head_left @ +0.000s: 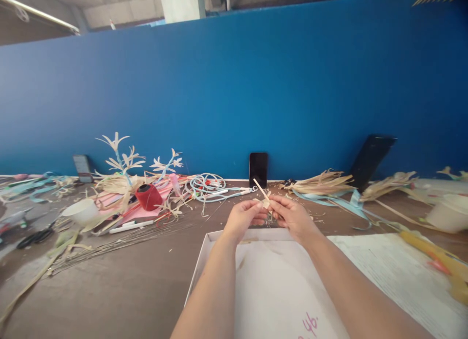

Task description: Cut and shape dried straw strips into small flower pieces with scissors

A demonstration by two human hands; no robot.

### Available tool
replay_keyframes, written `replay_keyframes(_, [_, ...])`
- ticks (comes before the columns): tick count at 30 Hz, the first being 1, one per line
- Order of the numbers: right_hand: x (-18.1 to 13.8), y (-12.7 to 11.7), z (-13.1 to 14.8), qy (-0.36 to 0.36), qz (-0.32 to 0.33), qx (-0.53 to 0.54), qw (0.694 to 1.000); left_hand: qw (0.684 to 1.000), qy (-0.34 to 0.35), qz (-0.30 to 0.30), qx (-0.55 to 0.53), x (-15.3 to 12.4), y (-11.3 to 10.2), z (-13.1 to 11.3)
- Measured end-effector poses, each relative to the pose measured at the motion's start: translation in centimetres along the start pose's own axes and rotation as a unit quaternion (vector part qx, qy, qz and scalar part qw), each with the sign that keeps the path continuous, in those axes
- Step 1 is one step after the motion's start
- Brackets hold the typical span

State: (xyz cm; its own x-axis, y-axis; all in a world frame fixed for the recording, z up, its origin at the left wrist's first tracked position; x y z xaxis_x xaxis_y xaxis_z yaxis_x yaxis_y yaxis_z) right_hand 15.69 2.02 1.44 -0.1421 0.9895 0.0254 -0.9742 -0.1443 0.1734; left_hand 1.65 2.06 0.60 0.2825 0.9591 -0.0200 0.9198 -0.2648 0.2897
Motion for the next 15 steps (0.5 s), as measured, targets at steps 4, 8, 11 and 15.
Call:
replay_keyframes(4, [0.1,0.0,-0.2,-0.006,-0.003,0.016,1.0,0.996,0.046,-0.032,0.066,0.0,0.0,0.0])
replay_keyframes(8, [0.4,-0.2,-0.5,-0.014,-0.02,0.041,0.999,0.931,0.204,-0.135,0.272,-0.4,0.0,-0.8])
replay_keyframes(11, [0.5,-0.2,-0.7,-0.017,-0.023,0.048,0.998,0.858,0.279,-0.168,0.396,-0.9,0.5,-1.4])
replay_keyframes(15, [0.4,0.0,-0.8,-0.016,-0.013,0.05,0.999,0.811,0.31,-0.167,0.467,-1.3,0.9,-1.9])
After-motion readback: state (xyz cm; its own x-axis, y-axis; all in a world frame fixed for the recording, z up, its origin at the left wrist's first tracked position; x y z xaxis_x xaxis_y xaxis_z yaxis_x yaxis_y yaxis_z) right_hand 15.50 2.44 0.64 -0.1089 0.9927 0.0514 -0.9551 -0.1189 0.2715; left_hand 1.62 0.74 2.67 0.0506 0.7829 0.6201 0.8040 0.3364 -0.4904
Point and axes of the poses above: each hand's wrist, its own x-axis towards the middle knuckle, its own y-axis out of the palm, z = x × y, the point moved 4 cm from there along x, towards the middle knuckle, and after that the axes turned 2 degrees about z, right-handed, at the moved point
